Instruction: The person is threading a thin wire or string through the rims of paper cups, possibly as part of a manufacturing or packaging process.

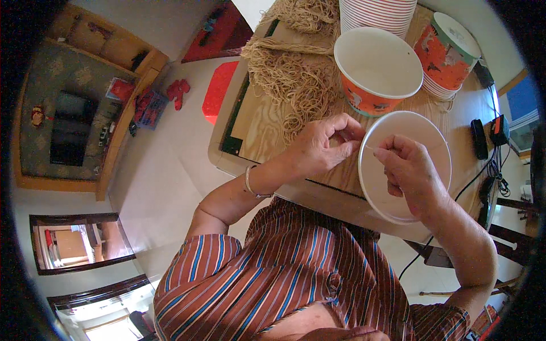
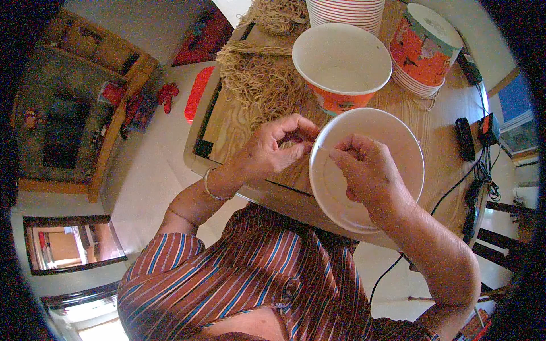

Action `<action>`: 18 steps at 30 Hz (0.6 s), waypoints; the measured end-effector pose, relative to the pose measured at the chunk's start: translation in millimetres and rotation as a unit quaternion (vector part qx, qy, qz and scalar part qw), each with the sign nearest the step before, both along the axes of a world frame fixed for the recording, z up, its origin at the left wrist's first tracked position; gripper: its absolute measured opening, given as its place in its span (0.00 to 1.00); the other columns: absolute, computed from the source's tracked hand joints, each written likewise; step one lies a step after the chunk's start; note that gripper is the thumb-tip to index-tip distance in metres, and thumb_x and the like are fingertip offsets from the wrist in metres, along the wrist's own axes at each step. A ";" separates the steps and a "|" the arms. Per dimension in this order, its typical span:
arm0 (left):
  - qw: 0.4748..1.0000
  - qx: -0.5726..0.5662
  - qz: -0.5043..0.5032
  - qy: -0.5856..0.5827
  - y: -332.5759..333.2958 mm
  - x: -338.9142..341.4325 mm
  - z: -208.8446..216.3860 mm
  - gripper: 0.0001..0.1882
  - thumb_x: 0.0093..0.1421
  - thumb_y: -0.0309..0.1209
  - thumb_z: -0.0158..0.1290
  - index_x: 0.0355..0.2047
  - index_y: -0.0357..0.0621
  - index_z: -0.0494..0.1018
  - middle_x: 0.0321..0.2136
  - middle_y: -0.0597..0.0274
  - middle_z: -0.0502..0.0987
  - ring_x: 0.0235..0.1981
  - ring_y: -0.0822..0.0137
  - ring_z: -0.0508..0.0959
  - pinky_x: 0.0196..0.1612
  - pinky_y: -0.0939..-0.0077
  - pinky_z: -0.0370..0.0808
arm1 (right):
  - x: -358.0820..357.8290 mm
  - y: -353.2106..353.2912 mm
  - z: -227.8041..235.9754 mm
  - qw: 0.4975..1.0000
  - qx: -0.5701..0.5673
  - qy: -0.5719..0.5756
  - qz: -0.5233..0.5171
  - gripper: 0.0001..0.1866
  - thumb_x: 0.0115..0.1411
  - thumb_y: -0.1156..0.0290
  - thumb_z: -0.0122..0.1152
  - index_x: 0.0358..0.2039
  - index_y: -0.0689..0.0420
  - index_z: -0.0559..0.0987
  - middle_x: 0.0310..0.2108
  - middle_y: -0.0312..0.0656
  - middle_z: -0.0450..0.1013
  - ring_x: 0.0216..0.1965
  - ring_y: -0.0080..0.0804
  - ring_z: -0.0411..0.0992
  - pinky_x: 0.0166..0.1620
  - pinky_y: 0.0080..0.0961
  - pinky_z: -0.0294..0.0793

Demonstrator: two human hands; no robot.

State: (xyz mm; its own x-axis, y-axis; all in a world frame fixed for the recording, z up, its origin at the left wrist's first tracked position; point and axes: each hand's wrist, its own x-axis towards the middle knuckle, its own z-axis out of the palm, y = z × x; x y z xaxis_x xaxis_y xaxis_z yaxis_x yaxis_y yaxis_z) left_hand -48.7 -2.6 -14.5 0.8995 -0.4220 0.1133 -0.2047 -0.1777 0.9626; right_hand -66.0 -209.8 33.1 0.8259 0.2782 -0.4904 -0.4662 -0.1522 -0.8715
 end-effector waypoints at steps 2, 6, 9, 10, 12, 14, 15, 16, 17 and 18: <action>1.000 -0.011 -0.001 0.023 -0.8 -2.0 4.7 0.11 0.58 0.23 0.54 0.42 0.36 0.72 0.33 0.62 0.77 0.36 0.73 0.76 0.43 0.76 0.74 | -0.3 -0.6 0.0 1.000 0.002 -0.001 -0.001 0.06 0.62 0.67 0.57 0.32 0.54 0.72 0.17 0.25 0.58 0.14 0.12 0.53 0.16 0.14 0.52; 0.999 -0.009 0.002 0.032 -2.2 -3.1 7.2 0.11 0.59 0.23 0.53 0.42 0.36 0.72 0.34 0.62 0.77 0.36 0.73 0.76 0.43 0.76 0.74 | 0.5 -0.3 0.3 1.000 0.013 0.006 -0.003 0.05 0.61 0.67 0.57 0.32 0.54 0.72 0.17 0.24 0.58 0.14 0.11 0.53 0.16 0.13 0.51; 0.999 -0.018 0.000 0.036 -2.4 -3.6 7.7 0.11 0.59 0.23 0.53 0.42 0.36 0.72 0.34 0.63 0.77 0.37 0.74 0.76 0.44 0.76 0.74 | 2.2 -4.2 -3.5 1.000 0.012 0.004 0.004 0.06 0.61 0.67 0.57 0.33 0.56 0.74 0.19 0.27 0.62 0.14 0.14 0.57 0.16 0.15 0.55; 0.999 -0.016 0.000 0.039 -2.4 -3.7 8.0 0.11 0.59 0.24 0.54 0.42 0.36 0.72 0.34 0.62 0.77 0.37 0.74 0.76 0.44 0.77 0.74 | 2.8 -6.0 -4.9 1.000 0.012 0.001 0.010 0.08 0.61 0.67 0.58 0.34 0.58 0.75 0.21 0.31 0.67 0.14 0.16 0.61 0.15 0.16 0.60; 0.999 -0.014 0.000 0.043 -2.2 -3.4 7.1 0.11 0.59 0.24 0.54 0.42 0.36 0.72 0.34 0.62 0.77 0.37 0.74 0.76 0.44 0.77 0.74 | 3.3 -6.6 -6.2 1.000 0.018 0.004 0.013 0.08 0.61 0.67 0.58 0.34 0.58 0.75 0.21 0.30 0.67 0.14 0.16 0.61 0.15 0.16 0.59; 0.999 -0.019 -0.001 0.036 -1.5 -2.8 4.5 0.11 0.58 0.23 0.54 0.42 0.36 0.72 0.34 0.62 0.77 0.37 0.74 0.76 0.44 0.77 0.74 | 3.0 -5.5 -5.3 1.000 0.024 0.006 0.016 0.08 0.61 0.67 0.58 0.34 0.58 0.75 0.20 0.30 0.67 0.14 0.16 0.61 0.15 0.17 0.59; 0.999 -0.018 -0.001 0.035 -0.1 -2.8 5.0 0.11 0.58 0.23 0.54 0.42 0.36 0.72 0.34 0.62 0.77 0.37 0.74 0.76 0.44 0.77 0.74 | 2.7 -3.8 -3.8 1.000 0.024 0.013 0.010 0.08 0.61 0.67 0.58 0.33 0.58 0.75 0.20 0.30 0.67 0.14 0.16 0.61 0.15 0.17 0.58; 0.999 -0.006 -0.014 0.046 1.7 -2.5 5.5 0.12 0.59 0.25 0.54 0.44 0.37 0.71 0.36 0.64 0.76 0.39 0.74 0.75 0.46 0.77 0.73 | 2.6 -3.1 -2.9 1.000 0.024 0.019 0.005 0.08 0.61 0.67 0.58 0.33 0.58 0.75 0.20 0.30 0.66 0.14 0.16 0.60 0.15 0.17 0.58; 0.998 0.006 -0.026 0.057 2.6 -2.4 6.0 0.13 0.60 0.26 0.53 0.46 0.38 0.70 0.39 0.65 0.76 0.42 0.75 0.75 0.48 0.78 0.72 | 2.7 -3.4 -2.9 1.000 0.023 0.019 0.005 0.08 0.61 0.67 0.58 0.33 0.58 0.75 0.20 0.30 0.66 0.14 0.16 0.60 0.15 0.17 0.58; 0.998 0.005 -0.026 0.057 2.5 -2.7 6.4 0.13 0.60 0.26 0.53 0.46 0.38 0.70 0.39 0.65 0.76 0.42 0.75 0.75 0.48 0.78 0.72 | 2.8 -3.8 -3.0 0.999 0.028 0.017 0.008 0.08 0.61 0.67 0.58 0.33 0.58 0.75 0.20 0.30 0.66 0.15 0.16 0.60 0.15 0.17 0.58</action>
State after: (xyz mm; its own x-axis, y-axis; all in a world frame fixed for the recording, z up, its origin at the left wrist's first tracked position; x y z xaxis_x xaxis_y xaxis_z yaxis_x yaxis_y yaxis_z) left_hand -51.4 -0.1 -8.1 0.8832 -0.4689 0.0071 -0.1034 -0.1798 0.9783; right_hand -63.3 -213.6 30.0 0.8046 0.3193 -0.5006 -0.4928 -0.1110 -0.8630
